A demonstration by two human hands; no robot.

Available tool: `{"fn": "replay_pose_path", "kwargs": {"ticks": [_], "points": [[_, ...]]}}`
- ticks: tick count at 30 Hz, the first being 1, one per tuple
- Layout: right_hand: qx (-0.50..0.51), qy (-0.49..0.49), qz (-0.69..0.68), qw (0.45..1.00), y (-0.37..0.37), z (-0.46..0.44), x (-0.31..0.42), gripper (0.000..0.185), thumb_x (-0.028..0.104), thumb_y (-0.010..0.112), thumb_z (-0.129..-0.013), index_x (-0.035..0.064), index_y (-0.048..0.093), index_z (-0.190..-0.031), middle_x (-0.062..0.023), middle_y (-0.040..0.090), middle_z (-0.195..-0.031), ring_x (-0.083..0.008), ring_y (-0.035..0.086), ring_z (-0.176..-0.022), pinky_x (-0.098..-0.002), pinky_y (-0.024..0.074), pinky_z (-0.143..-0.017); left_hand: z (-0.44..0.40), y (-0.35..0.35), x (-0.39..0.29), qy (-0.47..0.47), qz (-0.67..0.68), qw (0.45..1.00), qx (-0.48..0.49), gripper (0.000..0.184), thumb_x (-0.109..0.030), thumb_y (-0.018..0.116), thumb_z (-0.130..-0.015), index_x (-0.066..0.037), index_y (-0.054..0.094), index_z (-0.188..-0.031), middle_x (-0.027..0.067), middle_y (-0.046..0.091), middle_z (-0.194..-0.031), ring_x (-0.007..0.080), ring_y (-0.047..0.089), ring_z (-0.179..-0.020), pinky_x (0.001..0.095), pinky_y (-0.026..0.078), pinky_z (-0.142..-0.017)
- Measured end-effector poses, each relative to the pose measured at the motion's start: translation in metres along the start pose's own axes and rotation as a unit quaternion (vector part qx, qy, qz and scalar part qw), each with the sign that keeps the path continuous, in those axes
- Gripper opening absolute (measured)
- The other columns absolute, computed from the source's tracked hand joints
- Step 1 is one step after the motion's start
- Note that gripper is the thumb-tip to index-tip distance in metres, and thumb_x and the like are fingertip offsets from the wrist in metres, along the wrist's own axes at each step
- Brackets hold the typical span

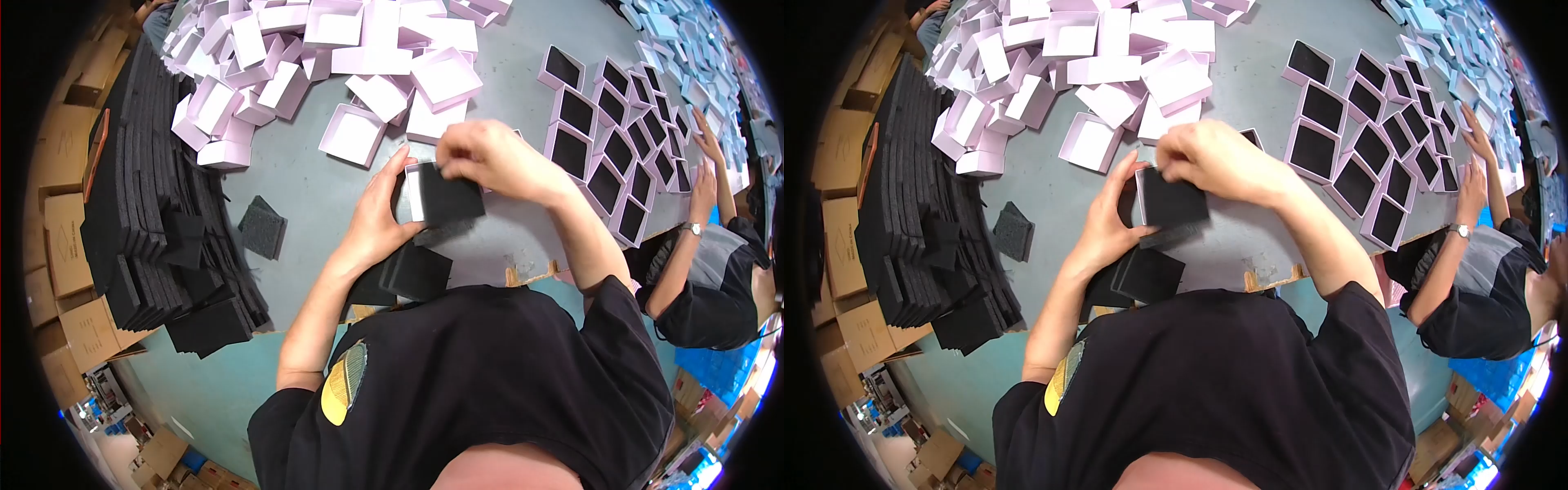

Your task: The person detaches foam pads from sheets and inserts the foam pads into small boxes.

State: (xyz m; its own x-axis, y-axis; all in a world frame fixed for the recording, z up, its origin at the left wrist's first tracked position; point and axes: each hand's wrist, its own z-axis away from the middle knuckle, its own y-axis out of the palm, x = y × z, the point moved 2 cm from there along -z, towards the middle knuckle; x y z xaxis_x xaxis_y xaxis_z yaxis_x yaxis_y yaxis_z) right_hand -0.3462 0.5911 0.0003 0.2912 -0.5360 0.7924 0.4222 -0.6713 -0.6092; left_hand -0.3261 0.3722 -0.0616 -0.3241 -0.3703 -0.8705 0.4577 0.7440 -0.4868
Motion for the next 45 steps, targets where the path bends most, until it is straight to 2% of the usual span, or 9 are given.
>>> {"fn": "replay_pose_path", "kwargs": {"ticks": [2,6,13,20,23,28,35,42,45], "points": [[0.113,0.029,-0.015,0.993,0.010,0.002,-0.007,0.020,0.007,0.077,-0.077,0.0003,0.063,-0.089,-0.0141,0.063,-0.081,-0.0317,0.064,-0.078,-0.0391,0.0502,-0.072,0.002,0.000,0.001,-0.007,-0.008,1.000,0.000,0.107,0.004,0.080,-0.063,-0.009,0.028,-0.156,0.0143,0.055,-0.138,0.0339,0.052,-0.130,0.0409,0.043,-0.110],[-0.183,-0.093,0.138,0.969,0.032,0.016,0.004,0.015,-0.002,0.067,-0.081,0.0020,0.058,-0.092,-0.0128,0.057,-0.087,-0.0343,0.060,-0.082,-0.0420,0.0490,-0.070,0.002,0.004,0.003,-0.001,-0.009,1.000,-0.005,0.101,0.004,0.075,-0.066,-0.007,0.028,-0.155,0.0153,0.051,-0.143,0.0346,0.048,-0.135,0.0415,0.039,-0.114],[-0.300,-0.089,0.123,0.942,0.026,0.021,0.000,0.013,-0.001,0.070,-0.081,0.0020,0.059,-0.088,-0.0111,0.057,-0.084,-0.0321,0.060,-0.079,-0.0400,0.0491,-0.069,0.002,-0.007,0.002,0.020,0.055,0.994,-0.088,0.075,0.007,0.066,-0.071,-0.001,0.045,-0.142,0.0179,0.043,-0.151,0.0306,0.047,-0.137,0.0393,0.039,-0.111],[-0.157,-0.069,0.191,0.967,0.025,0.004,-0.004,0.009,0.008,0.065,-0.078,0.0018,0.063,-0.084,-0.0133,0.062,-0.084,-0.0328,0.065,-0.086,-0.0435,0.0522,-0.076,-0.013,-0.004,-0.004,-0.079,0.009,0.997,0.024,0.090,0.004,0.074,-0.067,-0.007,0.039,-0.150,0.0131,0.052,-0.140,0.0187,0.056,-0.082,0.0343,0.052,-0.081],[-0.060,-0.095,0.250,0.962,0.028,-0.002,-0.002,0.010,0.008,0.066,-0.074,0.0027,0.060,-0.081,-0.0117,0.059,-0.080,-0.0324,0.062,-0.079,-0.0422,0.0495,-0.072,-0.017,0.001,-0.012,-0.059,0.019,0.997,0.043,0.098,0.003,0.075,-0.066,-0.008,0.033,-0.154,0.0130,0.055,-0.136,0.0195,0.056,-0.081,0.0334,0.051,-0.080],[-0.108,-0.210,0.372,0.898,0.040,-0.012,-0.011,0.011,0.017,0.062,-0.075,0.0056,0.062,-0.076,-0.0064,0.062,-0.089,-0.0214,0.060,-0.085,-0.0345,0.0465,-0.078,-0.022,0.005,-0.001,-0.070,-0.004,0.997,0.045,0.106,-0.002,0.082,-0.065,-0.008,0.028,-0.156,0.0125,0.057,-0.136,0.0190,0.055,-0.076,0.0327,0.052,-0.077],[-0.106,-0.182,0.497,0.842,0.053,-0.006,-0.005,0.008,0.015,0.064,-0.073,0.0082,0.064,-0.068,-0.0047,0.060,-0.077,-0.0195,0.061,-0.078,-0.0322,0.0462,-0.072,-0.023,0.007,-0.003,-0.069,0.004,0.996,0.054,0.106,-0.002,0.083,-0.064,-0.007,0.029,-0.154,0.0104,0.057,-0.139,0.0182,0.055,-0.073,0.0316,0.052,-0.073],[-0.044,-0.171,0.210,0.962,0.037,0.018,-0.005,0.034,0.002,0.062,-0.074,0.0034,0.065,-0.108,-0.0096,0.065,-0.098,-0.0266,0.062,-0.098,-0.0383,0.0481,-0.086,-0.013,-0.012,-0.007,-0.028,0.049,0.998,0.025,0.072,0.002,0.073,-0.073,-0.007,0.051,-0.141,0.0117,0.057,-0.139,0.0182,0.063,-0.085,0.0332,0.053,-0.079],[-0.052,-0.101,0.147,0.983,0.025,0.035,-0.019,0.040,-0.005,0.056,-0.077,0.0041,0.065,-0.115,-0.0129,0.069,-0.105,-0.0303,0.063,-0.103,-0.0414,0.0476,-0.093,-0.005,-0.040,-0.001,0.084,-0.135,0.983,-0.094,0.059,0.001,0.074,-0.074,-0.008,0.061,-0.131,0.0092,0.057,-0.138,0.0195,0.064,-0.103,0.0329,0.051,-0.087]]}}
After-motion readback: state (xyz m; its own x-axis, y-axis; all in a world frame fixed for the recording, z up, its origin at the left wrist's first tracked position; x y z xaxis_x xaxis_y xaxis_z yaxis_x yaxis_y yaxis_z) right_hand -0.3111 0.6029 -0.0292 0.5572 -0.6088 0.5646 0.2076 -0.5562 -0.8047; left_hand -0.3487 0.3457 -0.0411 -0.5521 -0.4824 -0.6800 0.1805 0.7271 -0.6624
